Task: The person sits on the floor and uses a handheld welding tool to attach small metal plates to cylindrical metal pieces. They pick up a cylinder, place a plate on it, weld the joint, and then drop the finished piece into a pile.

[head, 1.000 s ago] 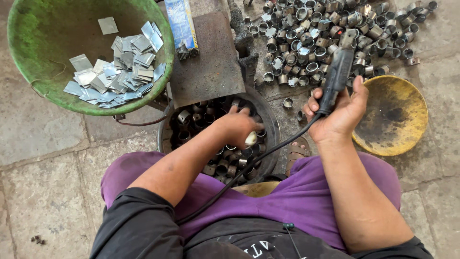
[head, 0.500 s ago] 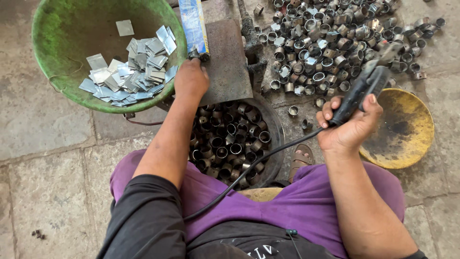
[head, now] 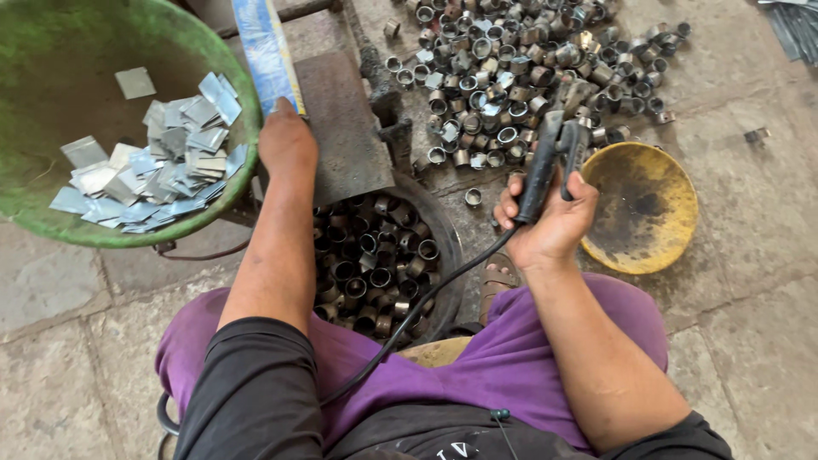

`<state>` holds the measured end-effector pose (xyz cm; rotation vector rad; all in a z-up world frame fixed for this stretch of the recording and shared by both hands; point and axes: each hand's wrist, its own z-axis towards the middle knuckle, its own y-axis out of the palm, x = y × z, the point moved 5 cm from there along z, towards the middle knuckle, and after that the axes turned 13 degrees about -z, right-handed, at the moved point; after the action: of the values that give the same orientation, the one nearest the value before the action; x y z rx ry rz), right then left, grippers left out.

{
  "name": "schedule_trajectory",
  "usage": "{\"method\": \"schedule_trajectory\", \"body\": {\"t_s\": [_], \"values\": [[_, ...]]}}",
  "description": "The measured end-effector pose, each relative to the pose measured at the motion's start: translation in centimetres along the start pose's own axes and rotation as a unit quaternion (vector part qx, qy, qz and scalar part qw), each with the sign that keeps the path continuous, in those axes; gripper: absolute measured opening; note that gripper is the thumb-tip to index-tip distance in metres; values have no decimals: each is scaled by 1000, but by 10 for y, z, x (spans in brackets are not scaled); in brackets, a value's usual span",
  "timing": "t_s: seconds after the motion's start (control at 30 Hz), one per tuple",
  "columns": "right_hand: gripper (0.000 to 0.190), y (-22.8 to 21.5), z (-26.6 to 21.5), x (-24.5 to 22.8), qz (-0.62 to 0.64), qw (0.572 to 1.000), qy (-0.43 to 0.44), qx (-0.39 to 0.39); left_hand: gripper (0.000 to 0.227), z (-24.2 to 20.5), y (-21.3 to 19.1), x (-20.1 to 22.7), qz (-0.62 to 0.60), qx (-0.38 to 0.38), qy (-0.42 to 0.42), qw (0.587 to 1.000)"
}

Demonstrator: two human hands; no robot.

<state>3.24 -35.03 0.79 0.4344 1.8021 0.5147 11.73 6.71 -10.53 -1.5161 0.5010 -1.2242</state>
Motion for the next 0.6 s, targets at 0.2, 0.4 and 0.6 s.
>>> {"method": "schedule_trajectory", "body": {"t_s": [0.2,0.4,0.6], "values": [[59,-3,0,-1,33,999,9,-25,51,1,-9,1,5,34,-28,999],[55,-5,-2,-1,47,998,11,-32,35,0,-8,-3,22,25,-22,999],[51,-6,-2,-2,44,998,12,-33,28,0,-7,-4,24,61,13,998]]}}
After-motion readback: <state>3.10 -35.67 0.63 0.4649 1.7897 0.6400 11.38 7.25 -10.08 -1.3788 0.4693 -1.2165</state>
